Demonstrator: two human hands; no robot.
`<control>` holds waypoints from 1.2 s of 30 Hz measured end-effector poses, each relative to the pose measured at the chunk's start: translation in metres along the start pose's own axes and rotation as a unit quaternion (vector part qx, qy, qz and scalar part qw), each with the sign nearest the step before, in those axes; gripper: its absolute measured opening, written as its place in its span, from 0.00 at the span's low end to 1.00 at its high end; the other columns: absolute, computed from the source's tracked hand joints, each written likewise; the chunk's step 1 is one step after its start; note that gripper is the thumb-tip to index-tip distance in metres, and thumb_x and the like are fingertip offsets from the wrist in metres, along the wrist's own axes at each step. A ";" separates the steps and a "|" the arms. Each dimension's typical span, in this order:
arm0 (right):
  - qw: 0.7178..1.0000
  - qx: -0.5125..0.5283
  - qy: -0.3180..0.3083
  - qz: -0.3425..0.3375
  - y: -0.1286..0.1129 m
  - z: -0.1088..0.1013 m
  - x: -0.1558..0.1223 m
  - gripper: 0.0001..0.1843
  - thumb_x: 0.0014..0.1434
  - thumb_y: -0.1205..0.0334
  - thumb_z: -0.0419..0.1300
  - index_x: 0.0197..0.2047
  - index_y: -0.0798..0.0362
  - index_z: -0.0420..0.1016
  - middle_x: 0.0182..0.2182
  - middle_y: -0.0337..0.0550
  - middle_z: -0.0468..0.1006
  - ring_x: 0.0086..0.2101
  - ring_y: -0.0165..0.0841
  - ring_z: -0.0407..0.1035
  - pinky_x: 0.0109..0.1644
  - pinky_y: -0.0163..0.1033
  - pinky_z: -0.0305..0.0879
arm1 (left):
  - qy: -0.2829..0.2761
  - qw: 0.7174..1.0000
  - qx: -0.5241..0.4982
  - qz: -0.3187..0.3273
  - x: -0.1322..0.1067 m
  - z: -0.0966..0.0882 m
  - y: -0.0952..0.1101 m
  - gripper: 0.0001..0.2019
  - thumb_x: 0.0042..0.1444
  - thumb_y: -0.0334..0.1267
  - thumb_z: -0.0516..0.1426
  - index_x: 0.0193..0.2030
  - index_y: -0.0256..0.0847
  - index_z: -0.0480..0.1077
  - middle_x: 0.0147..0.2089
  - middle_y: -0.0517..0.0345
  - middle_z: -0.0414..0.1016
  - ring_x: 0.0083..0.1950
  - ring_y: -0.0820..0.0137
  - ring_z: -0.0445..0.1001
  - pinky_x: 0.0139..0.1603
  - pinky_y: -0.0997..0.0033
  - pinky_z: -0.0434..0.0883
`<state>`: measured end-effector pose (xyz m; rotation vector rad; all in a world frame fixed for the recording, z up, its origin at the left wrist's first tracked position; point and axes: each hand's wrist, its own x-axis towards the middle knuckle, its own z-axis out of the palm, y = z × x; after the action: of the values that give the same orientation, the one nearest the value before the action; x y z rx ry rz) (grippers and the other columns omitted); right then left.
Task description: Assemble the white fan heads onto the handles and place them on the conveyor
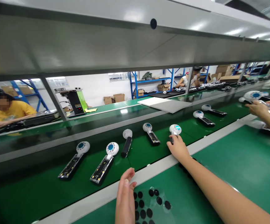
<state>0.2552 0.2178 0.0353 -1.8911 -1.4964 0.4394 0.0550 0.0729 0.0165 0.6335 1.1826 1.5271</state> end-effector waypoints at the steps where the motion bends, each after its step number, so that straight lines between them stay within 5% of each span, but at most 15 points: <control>1: 1.000 -0.001 0.000 -0.024 -0.003 -0.001 -0.014 0.17 0.60 0.64 0.53 0.53 0.54 0.62 0.58 0.50 0.57 0.55 0.42 0.56 0.56 0.53 0.54 | -0.001 1.000 -0.014 -0.012 0.000 0.000 0.000 0.24 0.51 0.55 0.52 0.48 0.39 0.68 0.56 0.46 0.65 0.60 0.56 0.58 0.53 0.64 0.59; 3: 0.996 0.002 -0.022 -0.082 -0.015 -0.003 -0.051 0.17 0.59 0.67 0.50 0.52 0.53 0.61 0.62 0.50 0.49 0.59 0.40 0.50 0.60 0.47 0.50 | -0.019 0.997 -0.068 -0.027 0.000 0.001 0.000 0.26 0.51 0.55 0.53 0.49 0.37 0.67 0.57 0.43 0.65 0.60 0.56 0.59 0.54 0.64 0.60; 6: 0.972 0.010 -0.132 -0.192 -0.032 -0.005 -0.119 0.17 0.55 0.65 0.52 0.49 0.45 0.64 0.64 0.37 0.47 0.61 0.34 0.46 0.61 0.39 0.50 | -0.081 0.976 -0.192 -0.066 -0.003 0.004 0.000 0.34 0.47 0.55 0.57 0.57 0.38 0.58 0.58 0.41 0.63 0.59 0.56 0.61 0.54 0.62 0.62; 10: 0.908 0.022 -0.293 -0.299 -0.038 -0.011 -0.175 0.24 0.55 0.58 0.55 0.56 0.47 0.60 0.64 0.45 0.44 0.62 0.39 0.40 0.61 0.46 0.49 | -0.093 0.956 -0.250 -0.124 -0.006 0.001 0.006 0.36 0.50 0.50 0.56 0.63 0.53 0.45 0.52 0.50 0.71 0.53 0.61 0.69 0.51 0.63 0.66; 15: 0.925 -0.013 -0.304 -0.229 -0.022 -0.010 -0.169 0.13 0.57 0.63 0.52 0.46 0.49 0.68 0.55 0.49 0.62 0.55 0.38 0.56 0.57 0.44 0.55 | 0.009 0.984 -0.114 -0.136 -0.003 -0.006 0.014 0.30 0.49 0.50 0.58 0.59 0.49 0.56 0.33 0.55 0.77 0.42 0.61 0.76 0.39 0.67 0.71; 18: 0.907 -0.028 -0.326 -0.264 -0.019 -0.004 -0.163 0.09 0.53 0.68 0.56 0.38 0.48 0.72 0.47 0.44 0.68 0.50 0.37 0.60 0.53 0.41 0.57 | 0.017 0.980 -0.148 -0.136 -0.003 -0.007 0.015 0.27 0.50 0.47 0.58 0.57 0.49 0.59 0.34 0.54 0.77 0.42 0.61 0.76 0.38 0.67 0.71; 23: 0.924 -0.024 -0.304 -0.230 -0.020 0.009 -0.166 0.10 0.47 0.76 0.54 0.31 0.52 0.67 0.37 0.40 0.71 0.41 0.34 0.63 0.44 0.40 0.58 | -0.001 0.959 -0.252 -0.128 -0.005 -0.006 0.014 0.21 0.54 0.44 0.54 0.55 0.57 0.58 0.46 0.55 0.73 0.44 0.56 0.75 0.39 0.60 0.72; 29: 0.919 0.053 -0.321 -0.221 -0.019 0.011 -0.167 0.11 0.44 0.77 0.51 0.25 0.51 0.62 0.33 0.37 0.71 0.39 0.32 0.64 0.45 0.38 0.56 | -0.040 0.967 -0.217 -0.124 -0.006 -0.003 0.015 0.24 0.54 0.47 0.54 0.57 0.56 0.56 0.47 0.55 0.73 0.43 0.61 0.75 0.37 0.66 0.72; 36: 0.948 0.134 -0.273 -0.094 -0.041 -0.022 -0.147 0.04 0.53 0.61 0.55 0.27 0.49 0.65 0.27 0.35 0.71 0.31 0.32 0.66 0.35 0.33 0.61 | -0.046 0.980 -0.159 -0.114 -0.010 0.003 0.019 0.29 0.54 0.49 0.53 0.62 0.55 0.48 0.47 0.54 0.74 0.40 0.64 0.76 0.38 0.68 0.71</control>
<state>0.1982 0.0765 0.0580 -1.4587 -1.8327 1.0825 0.0524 0.0656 0.0364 0.3367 0.8823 1.4339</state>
